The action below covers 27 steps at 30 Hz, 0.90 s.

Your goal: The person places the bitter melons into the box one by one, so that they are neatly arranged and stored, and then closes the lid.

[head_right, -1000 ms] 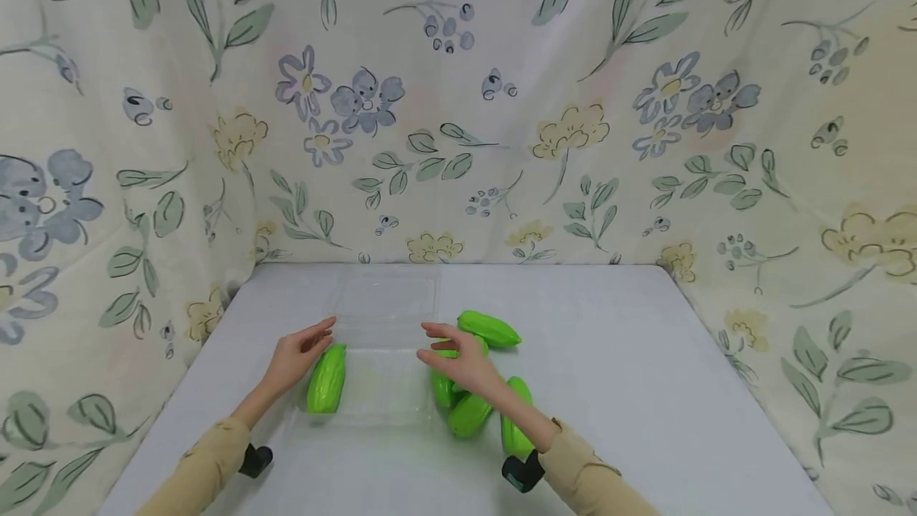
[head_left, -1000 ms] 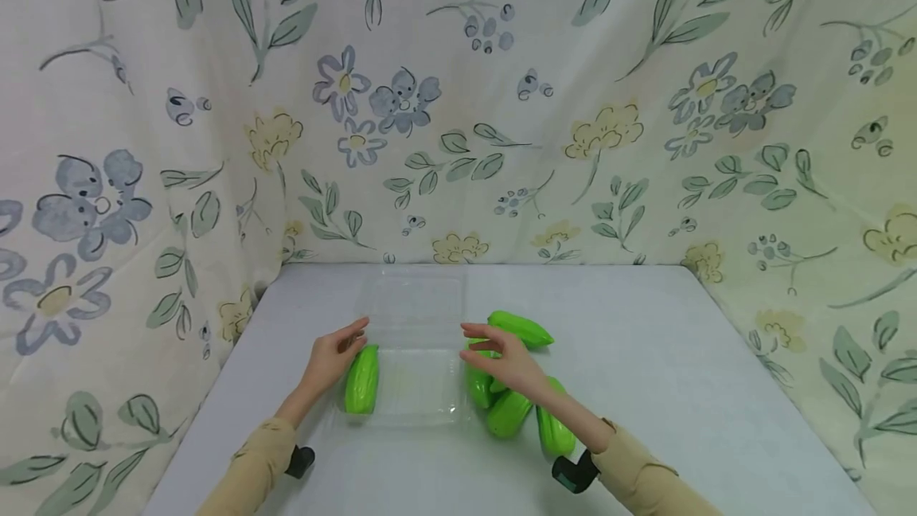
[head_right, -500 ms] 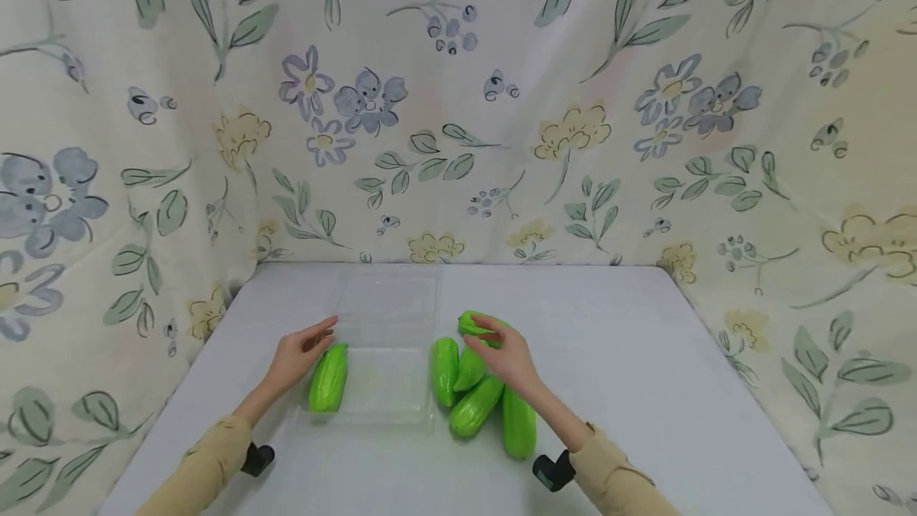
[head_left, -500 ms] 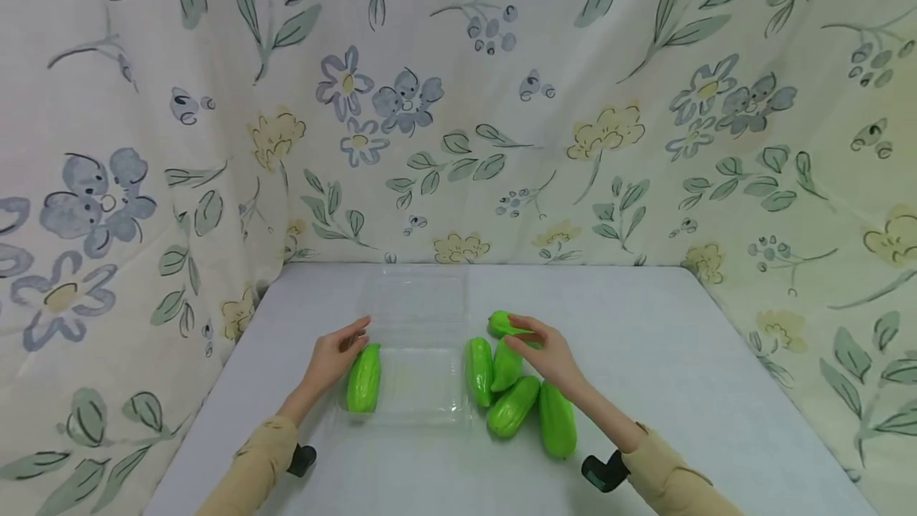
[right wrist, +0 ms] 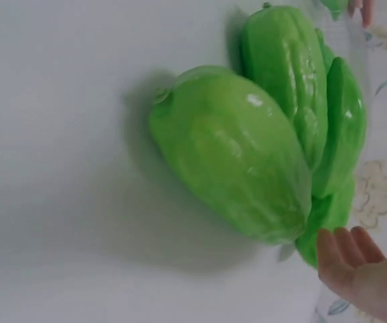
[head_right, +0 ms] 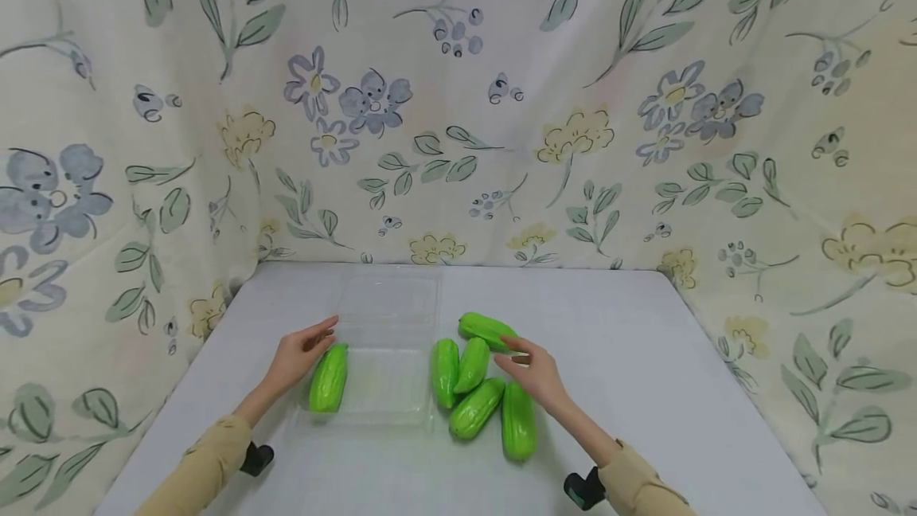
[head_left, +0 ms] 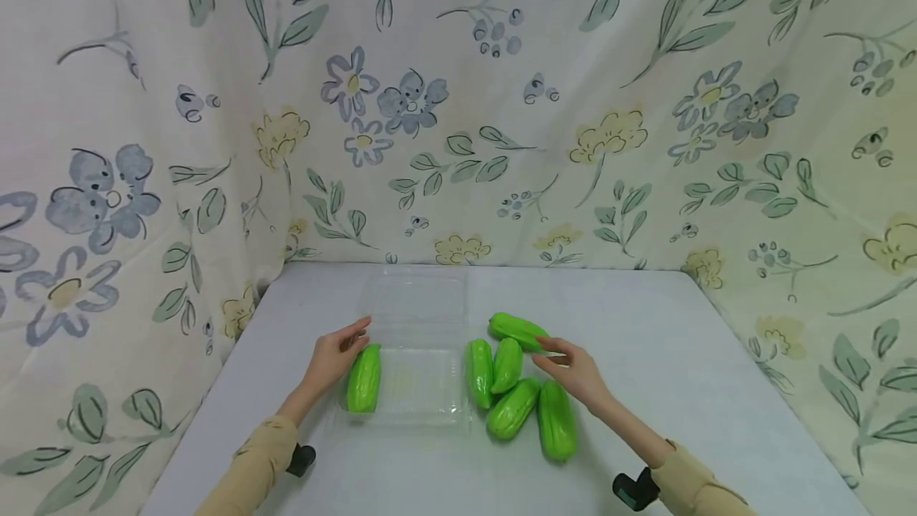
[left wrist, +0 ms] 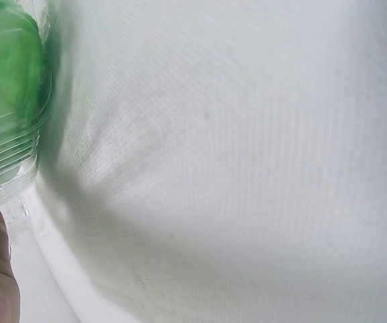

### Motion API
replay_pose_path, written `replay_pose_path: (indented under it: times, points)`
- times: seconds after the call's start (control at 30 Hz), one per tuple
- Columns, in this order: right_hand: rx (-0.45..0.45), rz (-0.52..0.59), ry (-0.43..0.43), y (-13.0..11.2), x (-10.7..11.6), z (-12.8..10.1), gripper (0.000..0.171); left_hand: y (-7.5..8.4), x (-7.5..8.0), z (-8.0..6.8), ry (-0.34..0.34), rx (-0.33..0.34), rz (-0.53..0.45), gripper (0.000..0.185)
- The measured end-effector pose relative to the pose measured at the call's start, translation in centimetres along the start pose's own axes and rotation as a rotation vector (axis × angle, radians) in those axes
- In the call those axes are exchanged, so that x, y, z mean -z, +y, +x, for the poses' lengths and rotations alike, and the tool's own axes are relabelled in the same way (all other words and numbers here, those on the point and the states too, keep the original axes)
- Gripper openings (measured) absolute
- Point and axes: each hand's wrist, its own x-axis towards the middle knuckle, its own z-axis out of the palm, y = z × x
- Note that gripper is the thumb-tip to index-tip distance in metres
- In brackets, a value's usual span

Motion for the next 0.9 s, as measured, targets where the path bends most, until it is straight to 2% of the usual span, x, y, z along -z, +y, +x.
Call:
replay_pose_path:
  times: [0.33, 0.5, 0.7, 0.9]
  points:
    - [-0.107, -0.033, -0.058, 1.5, 0.8, -0.8, 0.050, 0.2, 0.1, 0.0, -0.013, 0.024, -0.011, 0.039]
    - [-0.160, -0.011, -0.096, 2.0, 1.2, -1.2, 0.051, 0.2, 0.2, -0.1, -0.016, 0.023, -0.020, 0.039]
    - [-0.222, 0.033, -0.190, 2.5, 1.5, -1.5, 0.053, 0.0, 0.1, 0.0, -0.011, 0.019, -0.016, 0.039]
    - [-0.237, 0.040, -0.296, 3.1, 1.5, -1.6, 0.054, -0.1, 0.1, 0.0, -0.015, 0.022, -0.016, 0.039]
